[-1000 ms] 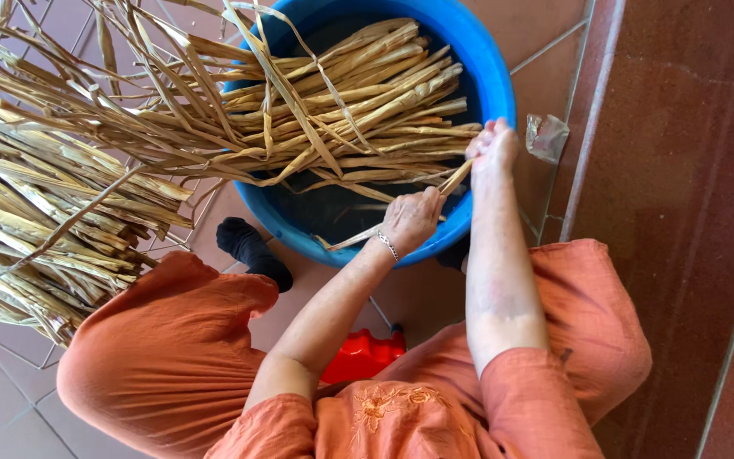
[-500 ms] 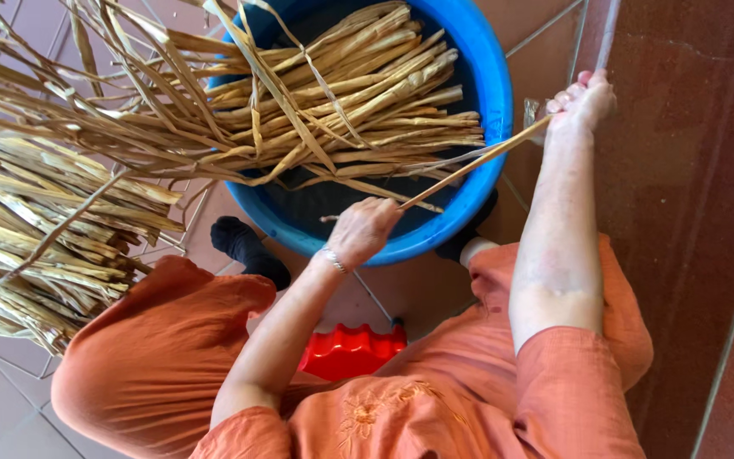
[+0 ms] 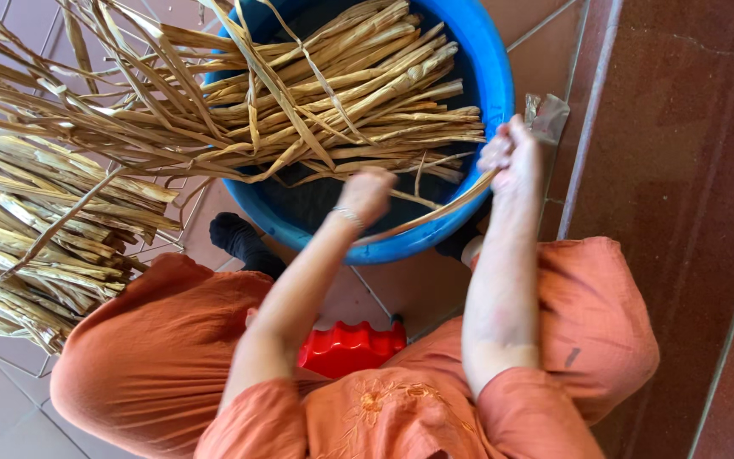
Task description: The person sits on a small stool and processes dried plant stems by hand. They pull the stems from a blue basin, strip the outer layers, and place the processed pieces onto a wire rack.
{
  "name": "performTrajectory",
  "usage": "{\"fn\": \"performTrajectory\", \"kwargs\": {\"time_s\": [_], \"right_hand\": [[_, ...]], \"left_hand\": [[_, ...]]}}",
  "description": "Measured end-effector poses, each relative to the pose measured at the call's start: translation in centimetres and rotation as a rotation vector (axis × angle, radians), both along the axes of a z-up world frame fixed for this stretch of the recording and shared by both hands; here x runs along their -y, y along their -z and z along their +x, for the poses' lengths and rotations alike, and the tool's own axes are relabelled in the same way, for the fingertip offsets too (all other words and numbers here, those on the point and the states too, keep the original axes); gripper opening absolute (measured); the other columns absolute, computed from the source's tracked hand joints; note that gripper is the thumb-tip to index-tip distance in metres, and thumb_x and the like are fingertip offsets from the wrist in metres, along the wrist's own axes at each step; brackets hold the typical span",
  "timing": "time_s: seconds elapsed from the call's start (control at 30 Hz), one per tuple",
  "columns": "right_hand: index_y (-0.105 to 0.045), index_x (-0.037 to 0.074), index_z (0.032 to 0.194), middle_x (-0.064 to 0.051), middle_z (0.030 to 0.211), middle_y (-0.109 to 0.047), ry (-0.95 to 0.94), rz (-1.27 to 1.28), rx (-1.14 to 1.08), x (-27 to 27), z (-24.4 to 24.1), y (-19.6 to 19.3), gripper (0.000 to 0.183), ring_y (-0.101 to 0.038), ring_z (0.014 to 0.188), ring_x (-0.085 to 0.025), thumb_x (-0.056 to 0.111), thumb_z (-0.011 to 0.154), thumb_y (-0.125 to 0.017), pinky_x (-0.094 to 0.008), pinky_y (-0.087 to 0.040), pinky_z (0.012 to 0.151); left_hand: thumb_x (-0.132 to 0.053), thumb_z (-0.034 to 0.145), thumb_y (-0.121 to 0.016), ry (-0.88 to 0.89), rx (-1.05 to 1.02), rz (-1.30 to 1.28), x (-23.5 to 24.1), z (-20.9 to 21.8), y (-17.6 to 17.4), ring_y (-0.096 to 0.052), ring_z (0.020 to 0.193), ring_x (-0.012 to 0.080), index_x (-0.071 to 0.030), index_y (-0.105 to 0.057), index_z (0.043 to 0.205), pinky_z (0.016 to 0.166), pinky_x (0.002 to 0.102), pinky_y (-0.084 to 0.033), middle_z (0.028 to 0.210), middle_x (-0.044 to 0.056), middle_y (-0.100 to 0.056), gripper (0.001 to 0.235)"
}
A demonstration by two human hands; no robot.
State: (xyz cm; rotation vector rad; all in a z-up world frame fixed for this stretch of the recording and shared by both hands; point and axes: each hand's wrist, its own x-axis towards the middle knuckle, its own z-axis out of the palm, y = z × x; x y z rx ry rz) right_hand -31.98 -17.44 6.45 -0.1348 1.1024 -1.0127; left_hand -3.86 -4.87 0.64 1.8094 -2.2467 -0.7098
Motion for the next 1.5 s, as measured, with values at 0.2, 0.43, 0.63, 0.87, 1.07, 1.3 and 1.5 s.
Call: {"fn": "performTrajectory", "kwargs": {"time_s": [0.2, 0.43, 0.63, 0.87, 1.07, 1.3, 1.5], "right_hand": [[-0.060, 0.011, 0.097, 0.003, 0.069, -0.051, 0.063, -0.232, -0.196, -3.6, 0.6, -2.2, 0.014, -0.046, 0.053, -0.008, 0.019, 0.104, -0.070, -0.028, -0.041, 0.047], [-0.063, 0.010, 0.103, 0.003, 0.086, -0.069, 0.114, -0.446, -0.444, -2.3, 2.2, -6.8, 0.027, -0.050, 0.055, -0.002, 0.035, 0.098, -0.072, -0.019, -0.037, 0.039], [-0.071, 0.014, 0.094, 0.002, 0.073, -0.066, -0.297, -0.244, -0.443, -5.7, 10.5, -3.7, 0.035, -0.046, 0.049, -0.002, 0.048, 0.088, -0.075, -0.018, -0.034, 0.039], [-0.075, 0.007, 0.095, 0.001, 0.087, -0.071, -0.237, -0.462, -0.452, -5.8, 11.5, 1.0, 0.023, -0.062, 0.078, -0.007, 0.029, 0.099, -0.070, -0.024, -0.051, 0.069], [-0.070, 0.003, 0.094, -0.009, 0.087, -0.073, -0.014, -0.171, -0.080, -4.6, 11.2, 5.2, 0.017, -0.071, 0.077, -0.020, 0.018, 0.099, -0.067, -0.034, -0.059, 0.074], [-0.061, 0.008, 0.088, -0.009, 0.069, -0.061, 0.033, -0.009, 0.006, -1.4, 9.7, 7.3, 0.019, -0.062, 0.055, -0.022, 0.024, 0.098, -0.063, -0.041, -0.053, 0.051], [-0.056, 0.012, 0.082, 0.003, 0.056, -0.046, 0.125, 0.029, 0.098, 2.5, 10.3, 8.1, 0.025, -0.037, 0.040, -0.010, 0.029, 0.099, -0.061, -0.030, -0.030, 0.038]], "left_hand": [[-0.016, 0.089, -0.061, 0.003, 0.177, 0.165, -1.2, -4.7, 9.4, -0.072, 0.097, 0.0336, -0.012, -0.075, 0.088, 0.083, 0.046, -0.058, 0.098, 0.015, -0.074, 0.015], [-0.019, 0.089, -0.062, -0.264, 0.005, 0.234, -1.3, 3.7, 2.9, -0.071, 0.091, 0.0413, -0.011, -0.075, 0.105, 0.078, 0.049, -0.056, 0.094, 0.021, -0.074, 0.022], [-0.027, 0.099, -0.060, -0.495, -0.598, 0.052, 1.5, 0.9, -6.0, -0.072, 0.085, 0.0388, -0.009, -0.072, 0.111, 0.075, 0.043, -0.057, 0.089, 0.022, -0.072, 0.025], [-0.030, 0.104, -0.053, -0.441, -0.713, -0.094, 3.8, -4.0, -8.1, -0.071, 0.092, 0.0396, -0.011, -0.068, 0.126, 0.077, 0.045, -0.056, 0.101, 0.021, -0.073, 0.032], [-0.039, 0.105, -0.047, -0.396, -0.337, 0.129, 3.6, -6.4, -7.1, -0.069, 0.090, 0.0475, -0.007, -0.066, 0.105, 0.081, 0.057, -0.052, 0.093, 0.027, -0.073, 0.037], [-0.038, 0.104, -0.047, -0.337, -0.202, 0.076, 1.4, -7.3, -8.9, -0.068, 0.079, 0.0495, -0.010, -0.063, 0.091, 0.074, 0.059, -0.053, 0.082, 0.028, -0.070, 0.035], [-0.033, 0.103, -0.050, -0.272, -0.151, -0.127, 1.1, -6.9, -10.7, -0.066, 0.065, 0.0476, -0.010, -0.059, 0.086, 0.061, 0.059, -0.052, 0.069, 0.023, -0.068, 0.030]]}}
